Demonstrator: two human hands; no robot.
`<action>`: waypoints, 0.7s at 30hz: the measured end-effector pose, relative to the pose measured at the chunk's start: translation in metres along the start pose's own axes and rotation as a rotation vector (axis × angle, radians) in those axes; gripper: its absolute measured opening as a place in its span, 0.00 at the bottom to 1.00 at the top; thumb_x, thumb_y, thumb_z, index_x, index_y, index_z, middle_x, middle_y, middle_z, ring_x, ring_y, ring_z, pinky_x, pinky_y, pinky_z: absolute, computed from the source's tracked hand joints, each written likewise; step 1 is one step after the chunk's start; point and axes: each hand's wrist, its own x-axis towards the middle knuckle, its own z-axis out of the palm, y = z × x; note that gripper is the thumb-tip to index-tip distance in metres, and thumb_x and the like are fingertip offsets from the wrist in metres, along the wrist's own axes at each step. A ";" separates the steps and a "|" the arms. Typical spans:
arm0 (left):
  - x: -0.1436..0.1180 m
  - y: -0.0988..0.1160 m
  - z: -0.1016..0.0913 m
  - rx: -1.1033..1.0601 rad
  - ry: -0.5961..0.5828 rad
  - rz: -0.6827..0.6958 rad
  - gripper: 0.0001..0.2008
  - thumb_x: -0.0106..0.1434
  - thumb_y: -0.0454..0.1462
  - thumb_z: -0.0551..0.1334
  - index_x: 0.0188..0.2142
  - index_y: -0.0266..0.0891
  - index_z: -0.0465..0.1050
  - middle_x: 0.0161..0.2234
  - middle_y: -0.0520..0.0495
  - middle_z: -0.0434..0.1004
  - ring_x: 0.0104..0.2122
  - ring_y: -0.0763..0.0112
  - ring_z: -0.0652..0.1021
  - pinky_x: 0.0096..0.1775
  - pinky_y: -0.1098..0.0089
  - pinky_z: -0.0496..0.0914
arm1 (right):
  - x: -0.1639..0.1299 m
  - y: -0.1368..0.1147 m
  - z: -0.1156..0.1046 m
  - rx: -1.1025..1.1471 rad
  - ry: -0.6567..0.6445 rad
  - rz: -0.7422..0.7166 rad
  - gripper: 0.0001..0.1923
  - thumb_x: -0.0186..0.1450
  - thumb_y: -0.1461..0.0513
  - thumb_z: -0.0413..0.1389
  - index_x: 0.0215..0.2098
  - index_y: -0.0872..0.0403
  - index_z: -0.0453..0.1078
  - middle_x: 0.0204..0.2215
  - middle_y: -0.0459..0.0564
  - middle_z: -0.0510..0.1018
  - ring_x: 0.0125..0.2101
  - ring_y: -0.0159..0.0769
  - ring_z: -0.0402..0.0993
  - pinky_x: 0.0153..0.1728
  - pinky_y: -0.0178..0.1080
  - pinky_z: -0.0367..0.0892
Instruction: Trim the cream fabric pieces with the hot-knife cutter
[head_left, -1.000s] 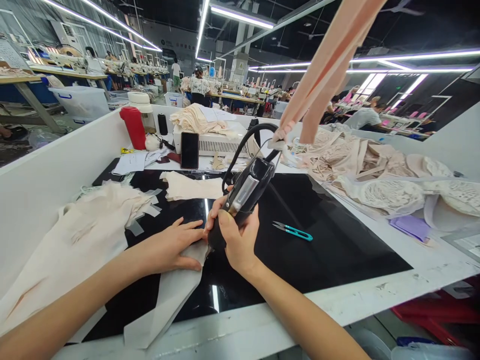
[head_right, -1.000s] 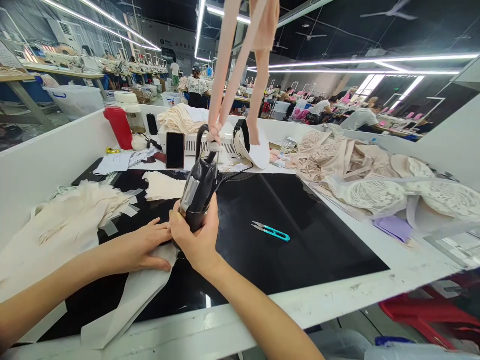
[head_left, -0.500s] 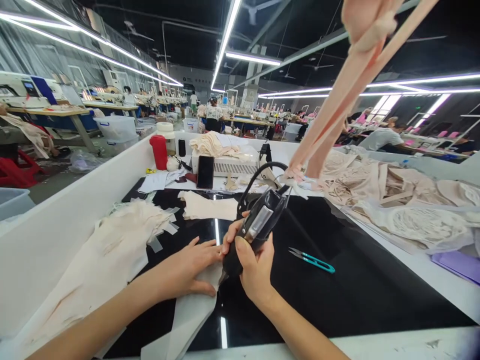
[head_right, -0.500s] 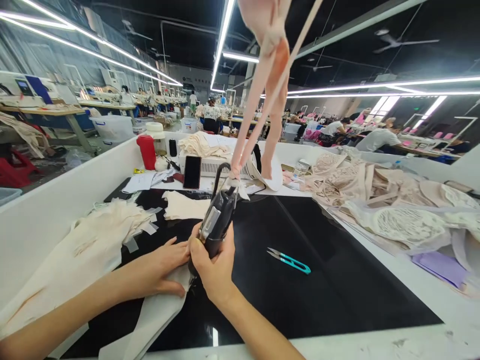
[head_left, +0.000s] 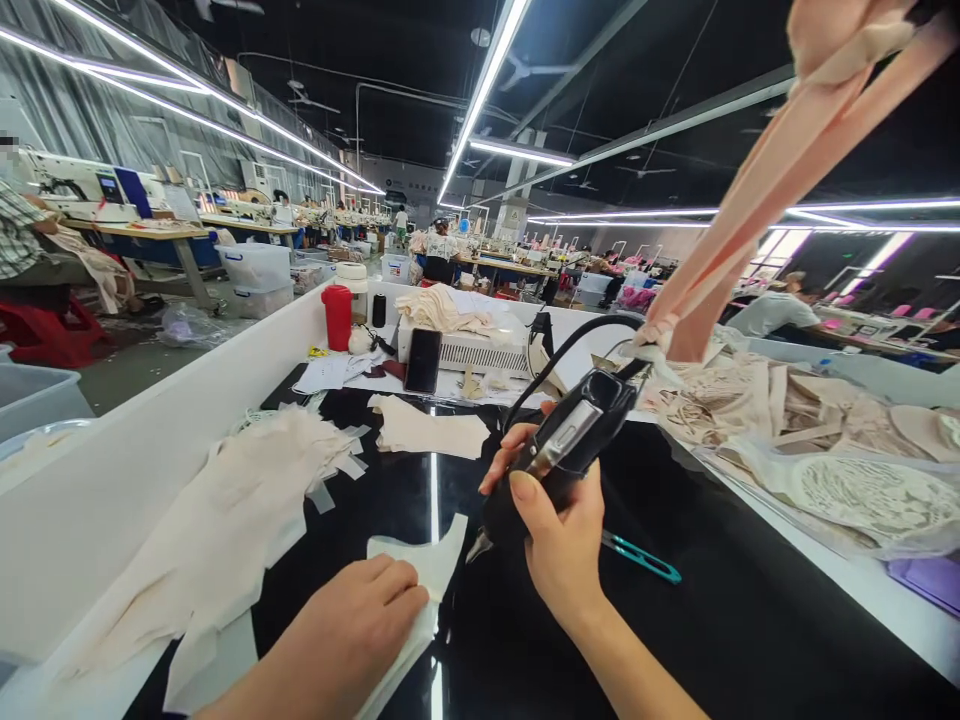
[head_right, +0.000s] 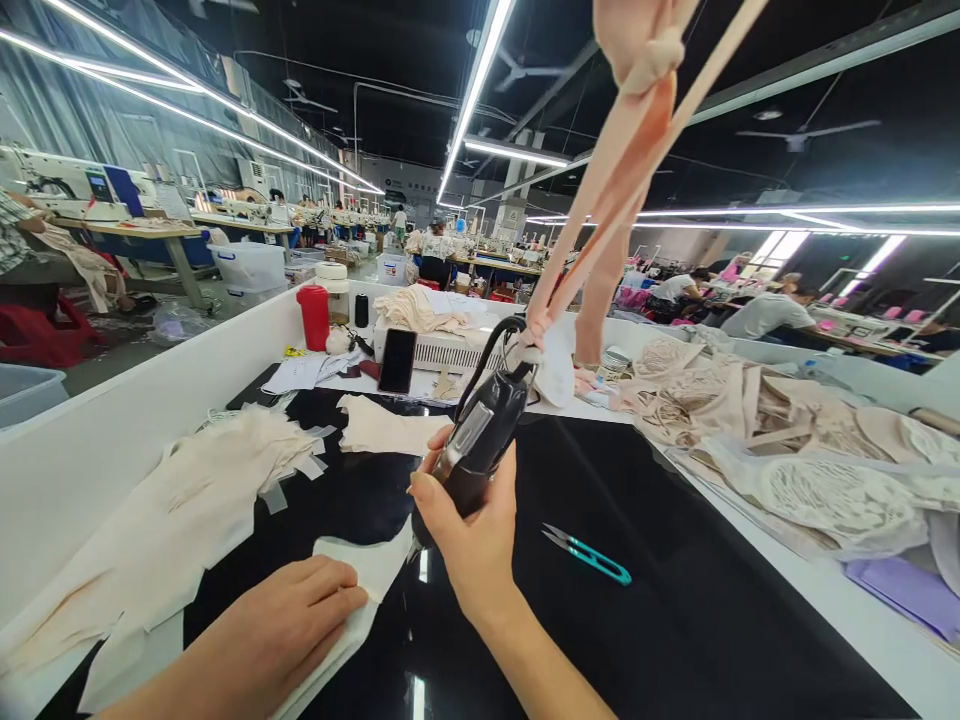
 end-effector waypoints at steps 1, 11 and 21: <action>0.000 -0.002 -0.002 -0.027 -0.019 0.006 0.16 0.67 0.23 0.55 0.46 0.41 0.71 0.41 0.46 0.78 0.40 0.63 0.79 0.46 0.66 0.75 | 0.000 0.000 0.001 0.015 -0.001 0.003 0.18 0.63 0.60 0.67 0.48 0.45 0.68 0.42 0.43 0.76 0.31 0.30 0.75 0.32 0.37 0.76; -0.010 -0.031 -0.021 -0.148 -0.108 0.098 0.26 0.68 0.22 0.51 0.56 0.46 0.72 0.58 0.48 0.78 0.59 0.64 0.76 0.67 0.57 0.63 | -0.012 0.009 0.006 0.043 0.020 -0.035 0.20 0.66 0.58 0.64 0.54 0.45 0.63 0.34 0.41 0.75 0.24 0.29 0.74 0.27 0.37 0.74; 0.029 -0.027 -0.015 -0.087 0.010 -0.116 0.16 0.72 0.26 0.52 0.51 0.38 0.74 0.50 0.43 0.78 0.48 0.63 0.79 0.52 0.63 0.76 | -0.018 0.018 -0.001 0.036 0.010 -0.034 0.20 0.67 0.58 0.64 0.54 0.45 0.65 0.34 0.41 0.75 0.26 0.29 0.75 0.28 0.37 0.74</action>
